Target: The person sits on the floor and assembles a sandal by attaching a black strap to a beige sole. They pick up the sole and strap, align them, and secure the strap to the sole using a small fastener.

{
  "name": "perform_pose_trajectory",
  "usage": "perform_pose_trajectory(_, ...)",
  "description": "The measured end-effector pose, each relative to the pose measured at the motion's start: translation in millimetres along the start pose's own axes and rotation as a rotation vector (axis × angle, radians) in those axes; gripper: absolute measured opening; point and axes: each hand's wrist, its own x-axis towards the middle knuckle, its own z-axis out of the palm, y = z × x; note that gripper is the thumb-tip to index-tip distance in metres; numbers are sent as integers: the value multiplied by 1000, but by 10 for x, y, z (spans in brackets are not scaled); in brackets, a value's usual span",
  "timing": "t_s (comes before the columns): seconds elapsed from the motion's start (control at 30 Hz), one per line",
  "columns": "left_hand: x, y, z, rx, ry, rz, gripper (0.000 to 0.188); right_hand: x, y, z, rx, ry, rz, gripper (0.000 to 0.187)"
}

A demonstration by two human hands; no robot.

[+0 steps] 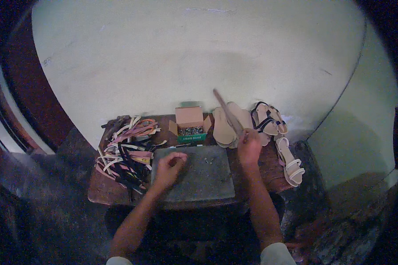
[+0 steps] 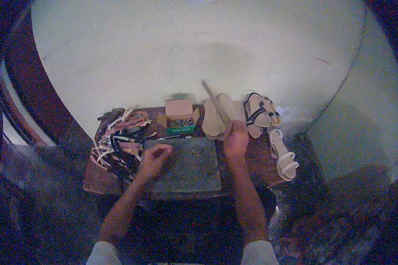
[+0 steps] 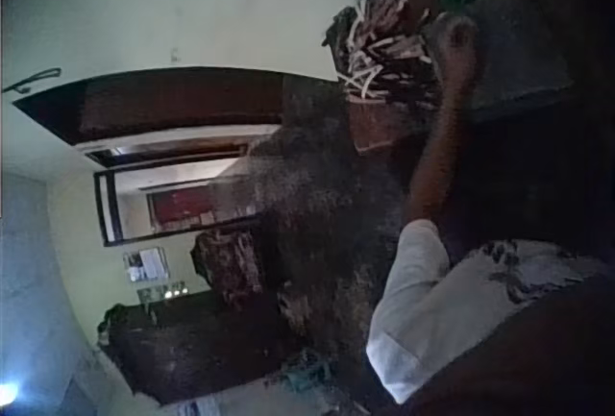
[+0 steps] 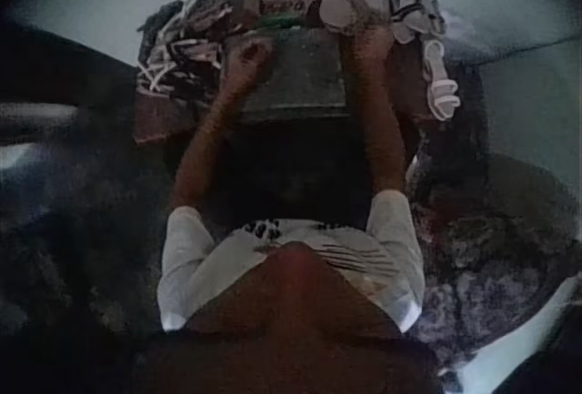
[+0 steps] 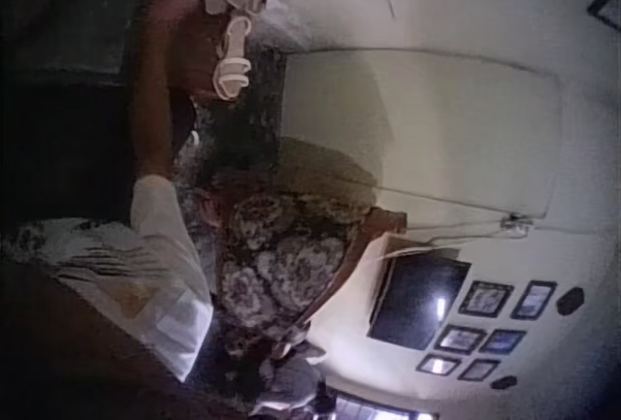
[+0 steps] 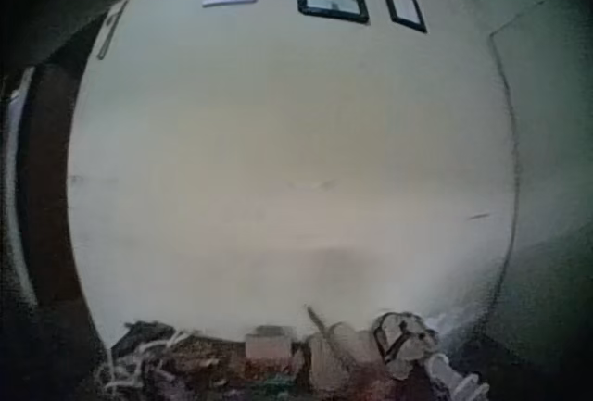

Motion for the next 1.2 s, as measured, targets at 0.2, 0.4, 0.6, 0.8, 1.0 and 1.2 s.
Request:
perform_pose_trajectory(0.2, 46, 408, -146, -400, 60, -264, 39, -181, -359, -388, 437, -148, 59, 22)
perform_pose_trajectory(0.4, 49, 613, -585, -883, -299, -586, 55, -384, -586, -275, 466, -278, -368, 23)
perform_pose_trajectory(0.6, -214, 776, -531, -217, -360, -447, 46, -451, -668, -163, 451, -250, -401, 23)
perform_pose_trajectory(0.8, -228, 501, -407, -151, -266, -490, 51, -661, -768, -127, 492, -543, -305, 32)
perform_pose_trajectory(1.0, -282, 366, -280, -219, -298, -414, 46, -882, -972, -44, 549, -577, -246, 51)
perform_pose_trajectory(1.2, -310, 494, -320, -293, -334, -392, 41, -868, -1190, -182, 807, -501, 31, 65)
